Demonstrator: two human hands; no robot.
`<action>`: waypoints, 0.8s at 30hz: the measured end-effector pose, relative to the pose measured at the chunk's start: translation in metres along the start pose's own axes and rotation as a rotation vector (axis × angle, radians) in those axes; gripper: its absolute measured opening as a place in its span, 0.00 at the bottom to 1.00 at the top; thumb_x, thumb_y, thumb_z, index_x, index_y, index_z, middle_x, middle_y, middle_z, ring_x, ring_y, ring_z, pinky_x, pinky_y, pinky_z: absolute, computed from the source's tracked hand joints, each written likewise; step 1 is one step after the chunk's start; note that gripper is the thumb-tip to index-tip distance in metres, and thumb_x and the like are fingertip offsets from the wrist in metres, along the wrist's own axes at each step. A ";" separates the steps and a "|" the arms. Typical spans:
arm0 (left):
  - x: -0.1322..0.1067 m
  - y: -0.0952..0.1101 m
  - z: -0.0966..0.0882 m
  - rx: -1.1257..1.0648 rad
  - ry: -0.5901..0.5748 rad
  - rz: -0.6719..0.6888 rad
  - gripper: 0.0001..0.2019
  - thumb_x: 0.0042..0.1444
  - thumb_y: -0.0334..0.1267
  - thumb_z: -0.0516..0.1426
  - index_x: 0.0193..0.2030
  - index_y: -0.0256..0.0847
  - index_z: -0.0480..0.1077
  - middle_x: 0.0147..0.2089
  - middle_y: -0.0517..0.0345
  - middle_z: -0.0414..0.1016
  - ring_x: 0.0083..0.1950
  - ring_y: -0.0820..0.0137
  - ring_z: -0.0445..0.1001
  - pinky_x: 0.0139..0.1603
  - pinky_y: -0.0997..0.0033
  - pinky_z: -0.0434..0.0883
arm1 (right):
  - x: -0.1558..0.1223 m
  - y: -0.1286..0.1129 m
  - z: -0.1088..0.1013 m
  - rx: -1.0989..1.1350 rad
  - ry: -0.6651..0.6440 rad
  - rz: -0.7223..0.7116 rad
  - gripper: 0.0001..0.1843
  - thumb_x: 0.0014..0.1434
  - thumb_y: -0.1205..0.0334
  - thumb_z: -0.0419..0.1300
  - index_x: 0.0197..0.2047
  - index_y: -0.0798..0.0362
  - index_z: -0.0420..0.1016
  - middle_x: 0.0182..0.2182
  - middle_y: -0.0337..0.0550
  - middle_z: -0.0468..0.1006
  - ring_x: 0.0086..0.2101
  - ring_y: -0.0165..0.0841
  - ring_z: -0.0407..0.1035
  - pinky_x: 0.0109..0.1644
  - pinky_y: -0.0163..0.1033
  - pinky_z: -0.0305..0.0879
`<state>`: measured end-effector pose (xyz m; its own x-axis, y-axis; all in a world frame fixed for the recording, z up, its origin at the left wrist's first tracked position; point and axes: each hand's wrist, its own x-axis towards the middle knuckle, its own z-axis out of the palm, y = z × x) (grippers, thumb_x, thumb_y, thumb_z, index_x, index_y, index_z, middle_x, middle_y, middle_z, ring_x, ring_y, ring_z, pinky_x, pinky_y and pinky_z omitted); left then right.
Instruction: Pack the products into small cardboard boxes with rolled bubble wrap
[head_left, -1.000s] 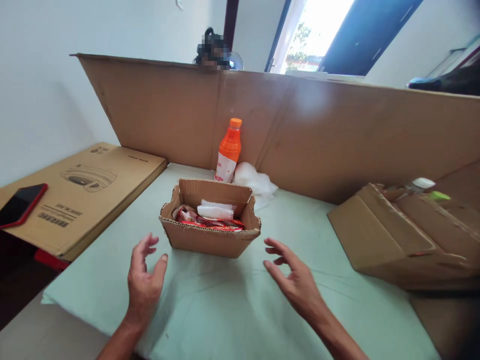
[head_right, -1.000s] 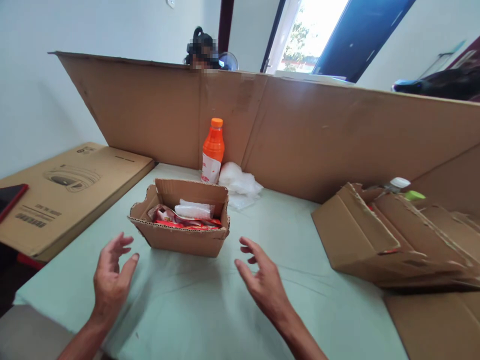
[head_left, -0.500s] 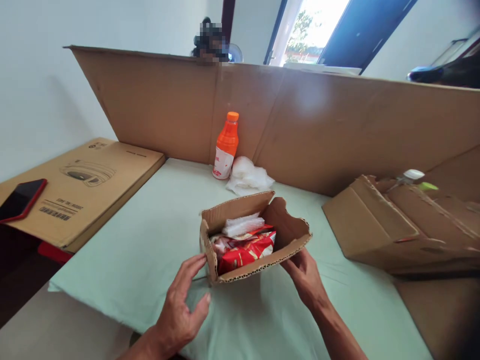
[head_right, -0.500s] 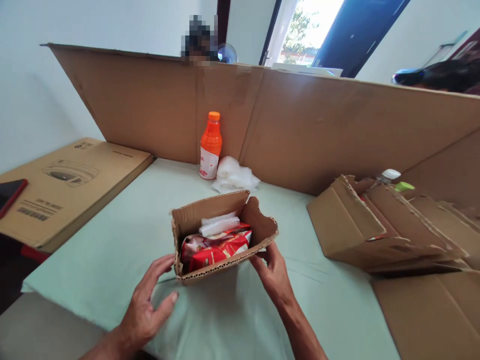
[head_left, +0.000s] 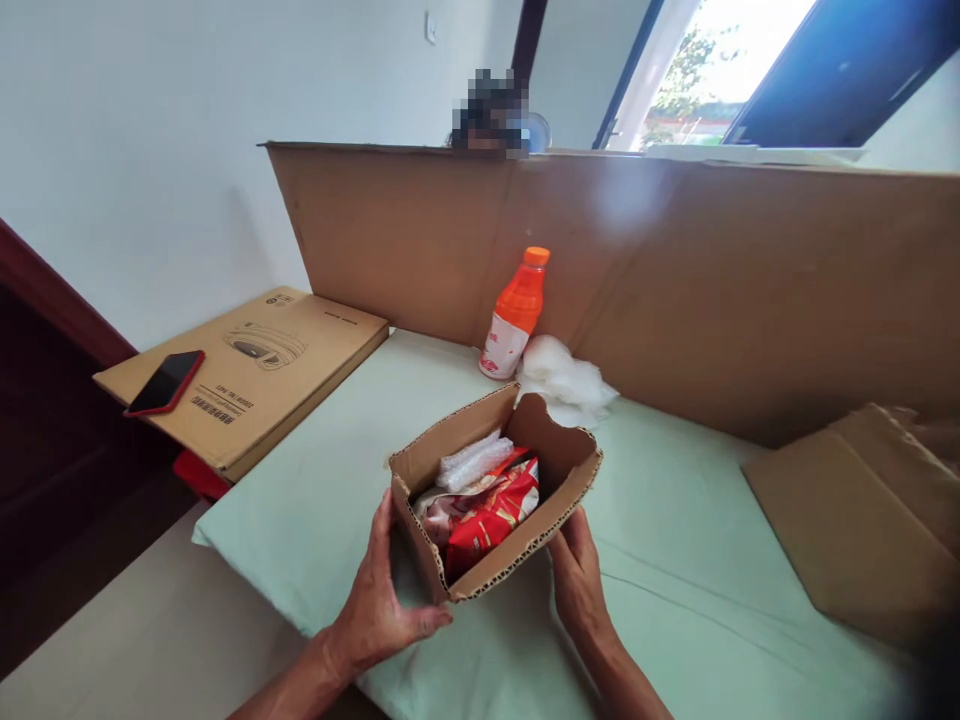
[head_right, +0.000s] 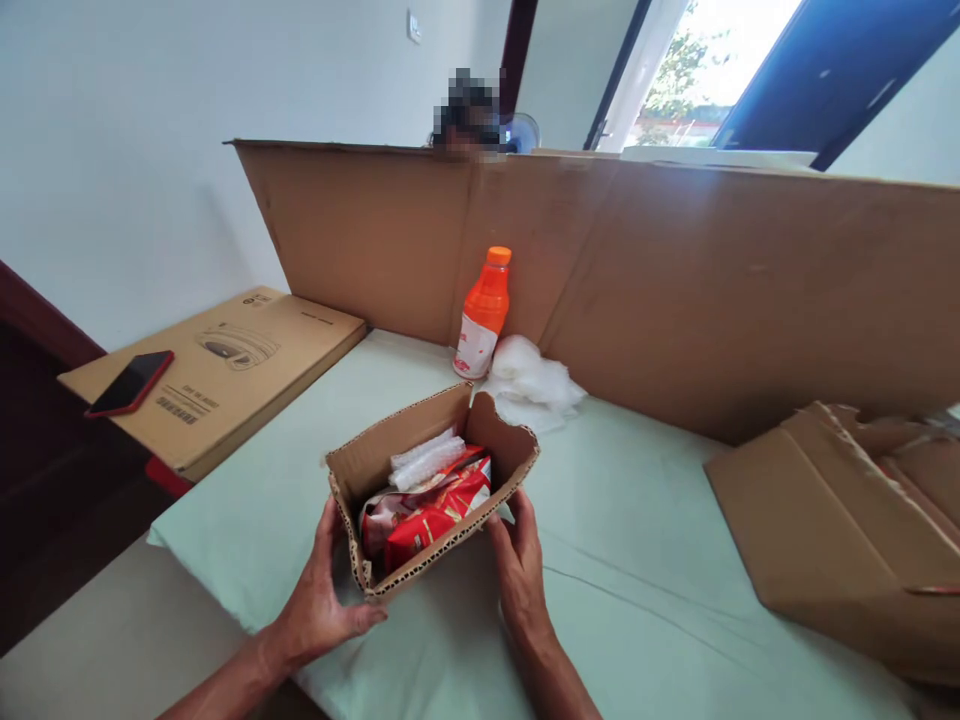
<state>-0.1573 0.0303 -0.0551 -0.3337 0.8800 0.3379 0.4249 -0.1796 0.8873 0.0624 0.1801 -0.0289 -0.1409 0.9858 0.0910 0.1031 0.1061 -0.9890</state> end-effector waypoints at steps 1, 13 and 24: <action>0.001 0.000 0.002 0.015 0.016 -0.009 0.68 0.41 0.52 0.73 0.77 0.48 0.29 0.76 0.34 0.46 0.75 0.38 0.52 0.71 0.32 0.56 | 0.001 0.002 0.002 -0.007 0.020 0.002 0.37 0.59 0.37 0.61 0.64 0.50 0.66 0.64 0.51 0.69 0.62 0.49 0.63 0.66 0.55 0.60; 0.056 -0.025 -0.074 0.009 0.456 -0.124 0.56 0.45 0.45 0.70 0.76 0.52 0.41 0.70 0.41 0.58 0.68 0.50 0.66 0.64 0.46 0.69 | 0.076 0.011 0.145 0.151 -0.356 -0.193 0.43 0.59 0.42 0.62 0.71 0.49 0.57 0.70 0.54 0.60 0.67 0.46 0.58 0.65 0.54 0.65; 0.157 -0.052 -0.165 0.084 0.732 -0.007 0.58 0.40 0.41 0.71 0.75 0.50 0.42 0.64 0.44 0.63 0.60 0.59 0.72 0.58 0.52 0.74 | 0.078 0.044 0.189 -0.135 -0.409 -0.377 0.31 0.57 0.63 0.60 0.65 0.47 0.68 0.68 0.50 0.64 0.67 0.44 0.59 0.69 0.57 0.61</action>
<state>-0.3711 0.1054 0.0035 -0.8004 0.3573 0.4814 0.4738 -0.1148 0.8731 -0.1297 0.2377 -0.0878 -0.5595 0.7488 0.3553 0.0933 0.4829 -0.8707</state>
